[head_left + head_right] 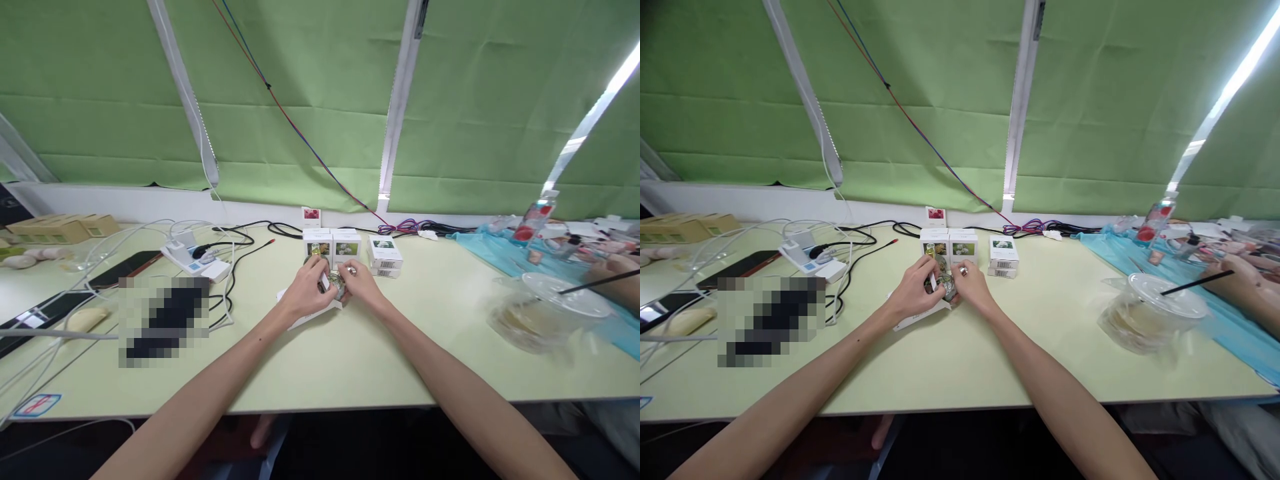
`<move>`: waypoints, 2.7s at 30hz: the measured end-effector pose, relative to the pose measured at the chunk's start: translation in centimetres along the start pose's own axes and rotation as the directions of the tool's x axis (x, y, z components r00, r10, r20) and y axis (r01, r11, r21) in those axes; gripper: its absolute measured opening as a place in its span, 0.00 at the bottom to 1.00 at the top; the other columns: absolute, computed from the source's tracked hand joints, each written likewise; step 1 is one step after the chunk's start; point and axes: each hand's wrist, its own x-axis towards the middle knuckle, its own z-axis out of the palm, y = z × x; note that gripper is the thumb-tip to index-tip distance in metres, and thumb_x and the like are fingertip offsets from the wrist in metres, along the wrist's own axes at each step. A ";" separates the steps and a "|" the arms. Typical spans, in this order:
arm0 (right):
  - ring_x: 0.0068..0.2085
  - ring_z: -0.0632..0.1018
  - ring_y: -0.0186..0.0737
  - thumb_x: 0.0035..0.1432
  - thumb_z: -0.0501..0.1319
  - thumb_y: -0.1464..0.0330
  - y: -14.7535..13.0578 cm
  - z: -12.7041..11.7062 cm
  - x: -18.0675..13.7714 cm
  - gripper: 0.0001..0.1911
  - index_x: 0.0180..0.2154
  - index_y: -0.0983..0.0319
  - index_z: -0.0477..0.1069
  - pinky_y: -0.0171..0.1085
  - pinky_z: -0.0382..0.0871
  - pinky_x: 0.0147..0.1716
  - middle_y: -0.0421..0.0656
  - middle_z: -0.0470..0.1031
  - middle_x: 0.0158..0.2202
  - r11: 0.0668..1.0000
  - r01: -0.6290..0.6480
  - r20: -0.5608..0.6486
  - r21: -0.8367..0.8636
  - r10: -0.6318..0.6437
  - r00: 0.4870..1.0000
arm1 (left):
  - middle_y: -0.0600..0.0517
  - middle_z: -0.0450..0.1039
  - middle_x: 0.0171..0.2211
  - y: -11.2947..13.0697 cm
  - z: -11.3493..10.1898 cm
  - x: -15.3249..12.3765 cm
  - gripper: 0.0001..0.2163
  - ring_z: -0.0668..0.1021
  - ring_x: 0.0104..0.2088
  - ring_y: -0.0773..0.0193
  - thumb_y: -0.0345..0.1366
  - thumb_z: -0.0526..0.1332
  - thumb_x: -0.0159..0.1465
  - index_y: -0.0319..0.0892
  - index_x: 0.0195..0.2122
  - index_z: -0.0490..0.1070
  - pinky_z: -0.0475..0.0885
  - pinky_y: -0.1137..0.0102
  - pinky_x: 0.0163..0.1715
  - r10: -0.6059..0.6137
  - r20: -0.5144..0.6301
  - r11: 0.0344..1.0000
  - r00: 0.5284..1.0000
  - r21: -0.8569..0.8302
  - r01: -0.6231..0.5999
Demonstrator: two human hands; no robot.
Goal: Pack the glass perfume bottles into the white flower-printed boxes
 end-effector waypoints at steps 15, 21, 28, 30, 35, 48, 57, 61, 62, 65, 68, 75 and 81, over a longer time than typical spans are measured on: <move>0.16 0.76 0.37 0.60 0.64 0.65 -0.1 0.0 -0.2 0.08 0.33 0.59 0.67 0.32 0.69 0.17 0.34 0.73 0.19 0.999 -0.045 0.027 0.026 0.044 0.999 | 0.54 0.61 0.32 -0.2 0.2 -0.1 0.10 0.65 0.28 0.66 0.29 0.60 0.56 0.45 0.30 0.55 0.63 0.69 0.28 -0.011 0.017 1.000 1.000 -0.017 0.011; 0.18 0.73 0.32 0.58 0.64 0.66 0.1 0.2 -0.1 0.06 0.32 0.60 0.68 0.30 0.67 0.20 0.34 0.71 0.18 1.000 -0.022 -0.011 -0.005 0.022 1.000 | 0.53 0.62 0.33 0.1 0.1 -0.1 0.09 0.66 0.28 0.66 0.30 0.59 0.57 0.45 0.30 0.55 0.64 0.69 0.29 -0.013 0.022 1.000 1.000 -0.022 0.013; 0.21 0.74 0.33 0.59 0.64 0.66 -0.1 0.2 -0.2 0.07 0.32 0.60 0.69 0.29 0.68 0.22 0.34 0.70 0.19 0.999 -0.011 -0.029 -0.036 0.010 1.000 | 0.53 0.63 0.33 0.0 0.2 -0.2 0.09 0.67 0.28 0.66 0.30 0.60 0.57 0.45 0.30 0.56 0.65 0.69 0.29 -0.013 0.008 1.000 1.000 -0.022 0.013; 0.20 0.75 0.33 0.59 0.64 0.66 -0.4 0.2 -0.4 0.06 0.32 0.60 0.69 0.30 0.69 0.21 0.35 0.71 0.19 0.999 -0.030 -0.023 -0.022 0.030 0.999 | 0.53 0.63 0.33 0.0 0.1 -0.2 0.09 0.67 0.27 0.66 0.31 0.60 0.58 0.45 0.30 0.57 0.65 0.69 0.28 -0.014 0.008 1.000 1.000 -0.024 0.014; 0.18 0.75 0.34 0.60 0.64 0.66 -0.5 0.4 -0.7 0.08 0.33 0.60 0.67 0.31 0.70 0.18 0.35 0.73 0.20 0.998 -0.057 0.003 0.038 0.057 0.998 | 0.54 0.63 0.33 0.0 0.1 -0.2 0.09 0.67 0.27 0.67 0.31 0.60 0.58 0.44 0.30 0.57 0.65 0.69 0.28 -0.019 0.002 1.000 1.000 -0.023 0.019; 0.17 0.71 0.31 0.55 0.67 0.67 -0.3 0.8 -0.2 0.09 0.34 0.59 0.67 0.31 0.70 0.18 0.32 0.70 0.19 0.980 -0.119 0.045 0.156 0.114 0.993 | 0.53 0.64 0.33 0.0 0.0 -0.2 0.09 0.67 0.29 0.67 0.30 0.60 0.58 0.44 0.31 0.57 0.65 0.69 0.29 -0.002 -0.040 1.000 0.999 -0.028 0.001; 0.19 0.70 0.31 0.49 0.67 0.68 -1.5 0.7 -1.0 0.11 0.34 0.60 0.67 0.30 0.66 0.18 0.31 0.67 0.19 0.938 -0.188 0.077 0.291 0.173 0.982 | 0.53 0.63 0.33 0.0 0.0 -0.1 0.08 0.68 0.30 0.66 0.31 0.60 0.61 0.44 0.32 0.58 0.66 0.69 0.31 0.017 -0.071 0.999 0.997 -0.039 -0.019; 0.21 0.71 0.32 0.48 0.66 0.69 -2.0 0.7 -1.4 0.10 0.33 0.60 0.68 0.30 0.65 0.19 0.32 0.68 0.20 0.923 -0.218 0.102 0.316 0.195 0.976 | 0.53 0.63 0.34 0.1 -0.1 -0.1 0.07 0.69 0.31 0.65 0.32 0.59 0.62 0.44 0.32 0.58 0.67 0.69 0.31 0.029 -0.077 0.998 0.997 -0.052 -0.033; 0.21 0.70 0.31 0.48 0.66 0.69 -2.0 0.7 -1.4 0.09 0.33 0.60 0.68 0.30 0.63 0.19 0.32 0.68 0.20 0.925 -0.213 0.105 0.314 0.189 0.976 | 0.53 0.63 0.34 0.1 -0.1 -0.1 0.07 0.70 0.32 0.65 0.32 0.59 0.62 0.44 0.32 0.58 0.67 0.69 0.31 0.030 -0.077 0.998 0.997 -0.055 -0.034; 0.20 0.68 0.30 0.45 0.66 0.69 -1.8 0.7 -1.4 0.10 0.32 0.61 0.68 0.29 0.59 0.18 0.32 0.67 0.19 0.940 -0.172 0.096 0.293 0.150 0.984 | 0.53 0.64 0.34 0.1 -0.1 -0.2 0.08 0.70 0.31 0.65 0.32 0.60 0.62 0.44 0.32 0.58 0.67 0.69 0.31 0.028 -0.075 0.998 0.997 -0.061 -0.032; 0.20 0.67 0.30 0.43 0.66 0.68 -1.5 0.7 -1.2 0.11 0.31 0.61 0.69 0.29 0.57 0.18 0.32 0.67 0.18 0.951 -0.146 0.076 0.274 0.130 0.989 | 0.53 0.64 0.34 0.1 0.0 -0.2 0.08 0.70 0.31 0.65 0.32 0.60 0.62 0.44 0.31 0.58 0.67 0.69 0.31 0.029 -0.079 0.997 0.996 -0.066 -0.034; 0.20 0.65 0.30 0.42 0.65 0.68 -1.2 0.8 -1.0 0.13 0.33 0.61 0.70 0.30 0.56 0.17 0.32 0.66 0.18 0.958 -0.130 0.060 0.255 0.119 0.991 | 0.53 0.64 0.33 0.1 -0.1 -0.2 0.08 0.70 0.31 0.65 0.32 0.60 0.62 0.44 0.31 0.58 0.67 0.69 0.30 0.032 -0.079 0.997 0.996 -0.069 -0.038; 0.19 0.65 0.30 0.41 0.64 0.69 -1.3 0.7 -1.1 0.13 0.33 0.61 0.69 0.30 0.57 0.18 0.32 0.66 0.18 0.955 -0.150 0.060 0.257 0.139 0.988 | 0.53 0.64 0.33 0.3 -0.1 -0.1 0.08 0.70 0.31 0.65 0.33 0.60 0.63 0.44 0.31 0.58 0.67 0.69 0.31 0.030 -0.080 0.997 0.996 -0.072 -0.036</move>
